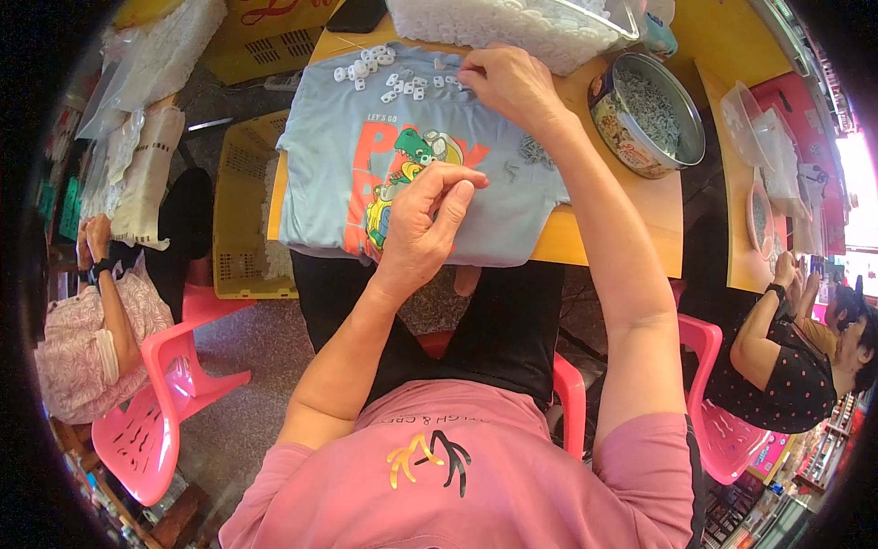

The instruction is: Attaching small white plastic snaps or buttons to a light blue t-shirt at a workstation.

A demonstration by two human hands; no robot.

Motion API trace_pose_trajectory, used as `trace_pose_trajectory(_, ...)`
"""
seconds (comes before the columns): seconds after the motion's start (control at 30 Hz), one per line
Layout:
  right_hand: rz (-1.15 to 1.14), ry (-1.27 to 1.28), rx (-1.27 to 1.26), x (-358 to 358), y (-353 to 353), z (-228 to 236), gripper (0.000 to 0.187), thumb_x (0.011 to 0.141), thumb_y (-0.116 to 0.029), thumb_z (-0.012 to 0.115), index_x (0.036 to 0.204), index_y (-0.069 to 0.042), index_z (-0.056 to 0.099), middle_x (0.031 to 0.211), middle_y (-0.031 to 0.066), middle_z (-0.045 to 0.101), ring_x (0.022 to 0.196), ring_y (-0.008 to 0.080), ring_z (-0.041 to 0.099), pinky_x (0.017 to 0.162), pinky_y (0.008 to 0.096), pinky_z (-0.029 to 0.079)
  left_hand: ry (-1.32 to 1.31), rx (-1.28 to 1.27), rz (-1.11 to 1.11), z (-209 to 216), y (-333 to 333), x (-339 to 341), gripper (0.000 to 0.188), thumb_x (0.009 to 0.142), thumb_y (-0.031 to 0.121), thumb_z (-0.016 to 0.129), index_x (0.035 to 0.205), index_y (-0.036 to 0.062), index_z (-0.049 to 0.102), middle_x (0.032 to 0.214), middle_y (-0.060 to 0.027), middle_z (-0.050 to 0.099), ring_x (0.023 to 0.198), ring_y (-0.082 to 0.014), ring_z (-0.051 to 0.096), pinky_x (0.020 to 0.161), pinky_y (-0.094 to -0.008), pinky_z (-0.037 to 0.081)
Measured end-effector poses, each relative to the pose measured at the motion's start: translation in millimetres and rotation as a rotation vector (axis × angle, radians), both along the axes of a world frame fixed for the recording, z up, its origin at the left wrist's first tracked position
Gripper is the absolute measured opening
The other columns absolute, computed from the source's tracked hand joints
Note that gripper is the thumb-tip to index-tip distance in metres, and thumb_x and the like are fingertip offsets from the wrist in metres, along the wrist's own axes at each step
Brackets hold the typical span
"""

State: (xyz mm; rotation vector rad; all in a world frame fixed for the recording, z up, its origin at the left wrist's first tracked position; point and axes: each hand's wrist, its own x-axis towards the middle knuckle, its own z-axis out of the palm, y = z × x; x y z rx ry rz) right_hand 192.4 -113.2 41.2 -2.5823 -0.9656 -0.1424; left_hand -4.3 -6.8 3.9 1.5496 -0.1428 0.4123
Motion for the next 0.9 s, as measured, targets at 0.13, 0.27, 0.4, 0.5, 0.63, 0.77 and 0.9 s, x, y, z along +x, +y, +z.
trace_pose_trajectory(0.13, 0.025, -0.071, -0.009, 1, 12, -9, 0.024, 0.087, -0.026, 0.064, 0.102, -0.009, 0.071, 0.096, 0.0134, 0.070, 0.094, 0.0339, 0.064, 0.083, 0.0430, 0.049, 0.009, 0.015, -0.028, -3, 1, 1, 0.014, 0.100, 0.010, 0.055, 0.105, 0.0015, 0.064, 0.093, -0.0019, 0.064, 0.077, -0.0077, 0.053, 0.071, -0.0234, 0.045)
trace_pose_trajectory(0.27, 0.045, -0.161, -0.038, -4, 17, -10, 0.024, 0.086, -0.024, 0.065, 0.104, -0.009, 0.070, 0.090, 0.0131, 0.068, 0.092, 0.0345, 0.064, 0.081, 0.0441, 0.050, 0.032, 0.029, -0.037, -4, 3, 2, 0.014, 0.100, 0.010, 0.055, 0.106, 0.0013, 0.064, 0.094, -0.0027, 0.065, 0.082, -0.0089, 0.057, 0.075, -0.0239, 0.046)
trace_pose_trajectory(0.4, 0.058, -0.157, 0.081, -6, 11, -14, 0.024, 0.088, -0.021, 0.067, 0.107, -0.007, 0.069, 0.086, 0.0099, 0.068, 0.083, 0.0282, 0.067, 0.075, 0.0392, 0.052, 0.002, -0.110, 0.002, -8, -2, 3, 0.010, 0.097, 0.007, 0.057, 0.101, 0.0007, 0.064, 0.091, -0.0040, 0.064, 0.074, -0.0106, 0.056, 0.067, -0.0253, 0.046)
trace_pose_trajectory(0.5, 0.004, 0.234, 0.463, -27, -1, -7, 0.025, 0.091, -0.020, 0.067, 0.110, -0.003, 0.069, 0.082, 0.0036, 0.066, 0.076, 0.0159, 0.064, 0.068, 0.0302, 0.051, 0.091, -0.181, -0.016, -9, 0, 1, 0.013, 0.099, 0.009, 0.055, 0.104, 0.0005, 0.064, 0.094, -0.0037, 0.066, 0.079, -0.0091, 0.057, 0.072, -0.0243, 0.047)
trace_pose_trajectory(0.63, 0.000, 0.921, 0.812, -75, -21, 14, 0.031, 0.096, -0.022, 0.064, 0.118, 0.000, 0.066, 0.088, -0.0008, 0.064, 0.072, 0.0052, 0.056, 0.064, 0.0203, 0.045, 0.120, -0.273, -0.038, 0, -2, 1, 0.017, 0.102, 0.011, 0.053, 0.112, 0.0000, 0.060, 0.100, -0.0049, 0.066, 0.088, -0.0104, 0.061, 0.079, -0.0245, 0.049)
trace_pose_trajectory(0.77, 0.037, 1.173, 0.946, -103, -37, 12, 0.032, 0.097, -0.022, 0.063, 0.122, -0.001, 0.064, 0.093, -0.0008, 0.064, 0.069, 0.0050, 0.054, 0.062, 0.0184, 0.044, 0.110, -0.331, -0.013, 0, -3, 2, 0.021, 0.103, 0.011, 0.050, 0.120, -0.0007, 0.054, 0.111, -0.0079, 0.063, 0.100, -0.0133, 0.064, 0.088, -0.0269, 0.051)
trace_pose_trajectory(0.9, -0.043, 1.123, 0.979, -125, -40, 9, 0.030, 0.094, -0.018, 0.068, 0.117, 0.000, 0.065, 0.090, -0.0007, 0.065, 0.071, 0.0053, 0.055, 0.063, 0.0189, 0.044, 0.081, -0.338, 0.014, -1, -3, 4, 0.017, 0.103, 0.013, 0.053, 0.112, 0.0000, 0.057, 0.101, -0.0059, 0.066, 0.093, -0.0124, 0.065, 0.083, -0.0256, 0.052)
